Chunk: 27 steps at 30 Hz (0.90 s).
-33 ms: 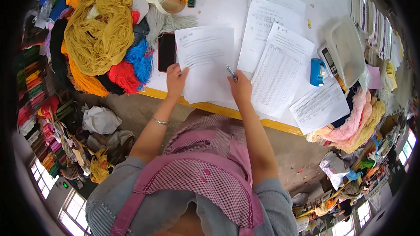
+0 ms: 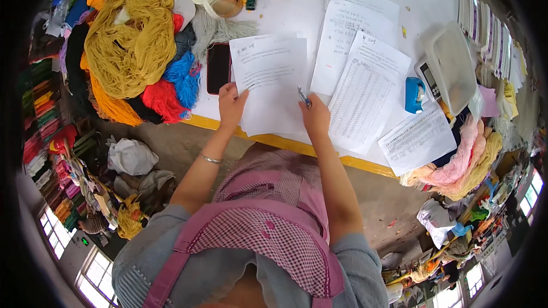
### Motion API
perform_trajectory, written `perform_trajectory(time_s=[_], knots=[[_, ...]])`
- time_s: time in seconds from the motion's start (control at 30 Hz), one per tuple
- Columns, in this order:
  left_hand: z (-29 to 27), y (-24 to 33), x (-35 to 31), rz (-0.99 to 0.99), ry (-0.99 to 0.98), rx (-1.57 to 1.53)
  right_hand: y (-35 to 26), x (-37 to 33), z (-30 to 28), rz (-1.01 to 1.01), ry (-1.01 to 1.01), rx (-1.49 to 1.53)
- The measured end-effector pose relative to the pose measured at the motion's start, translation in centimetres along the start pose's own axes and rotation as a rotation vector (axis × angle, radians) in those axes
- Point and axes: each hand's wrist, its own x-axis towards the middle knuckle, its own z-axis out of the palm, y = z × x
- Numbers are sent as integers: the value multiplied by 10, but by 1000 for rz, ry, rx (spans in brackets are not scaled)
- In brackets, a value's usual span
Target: Reviewing, sorting, and writing on various work documents on a desk in a factory environment.
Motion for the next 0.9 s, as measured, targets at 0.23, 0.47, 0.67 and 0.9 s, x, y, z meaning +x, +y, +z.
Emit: perform_trajectory(time_s=[0.23, 0.47, 0.67, 0.9], knots=[[-10, 24, -6, 101, 68, 123, 34, -27, -13, 16, 125, -78], [-31, 54, -37, 613, -236, 150, 36, -36, -18, 103, 82, 103], [-41, 67, -64, 811, -374, -31, 135, -42, 4, -390, 292, 147], [-46, 67, -64, 732, -361, -52, 104, -35, -7, -260, 212, 102]])
